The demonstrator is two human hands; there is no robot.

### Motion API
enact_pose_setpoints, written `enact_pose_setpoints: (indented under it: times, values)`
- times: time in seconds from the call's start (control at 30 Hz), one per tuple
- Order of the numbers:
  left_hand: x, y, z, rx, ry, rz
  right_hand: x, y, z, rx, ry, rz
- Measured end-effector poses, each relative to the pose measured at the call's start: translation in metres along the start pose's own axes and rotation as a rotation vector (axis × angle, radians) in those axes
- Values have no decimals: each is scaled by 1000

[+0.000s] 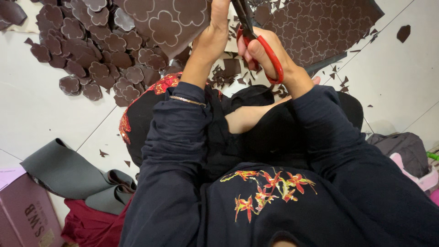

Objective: The person sits on the floor and uses red-handled scissors to cut flower-shaped pieces from a brown patterned sheet. The cut shapes are placed in a growing pile to the left, while scraps fall onto the floor.

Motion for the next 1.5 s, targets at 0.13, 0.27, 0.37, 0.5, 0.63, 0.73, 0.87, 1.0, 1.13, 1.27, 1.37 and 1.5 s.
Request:
enact_pose_setpoints:
  times: [0.13, 0.27, 0.37, 0.5, 0.63, 0.73, 0.87, 1.0, 1.13, 1.27, 1.37, 1.5]
  values:
    - [-19, 7, 0, -87, -45, 12, -2, 1, -1, -8, -5, -11]
    - [-38, 14, -2, -168, -116, 74, -2, 0, 0, -6, 4, -40]
    - [-40, 15, -1, -185, -113, 72, -3, 2, 0, -23, -3, -75]
    - [-25, 13, -1, -172, -30, 56, -4, 4, 0, -43, -1, -63]
    - [-12, 12, -1, -174, 43, -101, -8, 5, 0, -63, -11, -71]
    - [-16, 18, -1, -238, 35, -83, -11, 9, 1, -95, -35, -70]
    - [-19, 20, -2, -217, 125, -119, -12, 13, 0, -123, -67, -43]
    - [-32, 20, -2, -200, 112, -179, -3, 10, 1, -89, -16, -73]
    - [-44, 21, 0, -195, 57, -214, -2, 7, 1, -44, 21, -69]
    - [-45, 24, -1, -225, 92, -176, 1, 11, 0, -67, 89, -199]
    - [-45, 23, -1, -233, 87, -232, -6, 12, 0, -80, 66, -159]
    - [-46, 22, -3, -211, 71, -249, -8, 12, -1, -102, 33, -144]
Point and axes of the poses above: each hand's wrist, its own z-axis towards the middle knuckle, its own y-axis out of the back of the hand, x = y × z, the point moved 10 cm from there along z, towards the middle knuckle, and after that the axes turned 4 degrees about x, right-handed, at the moved point
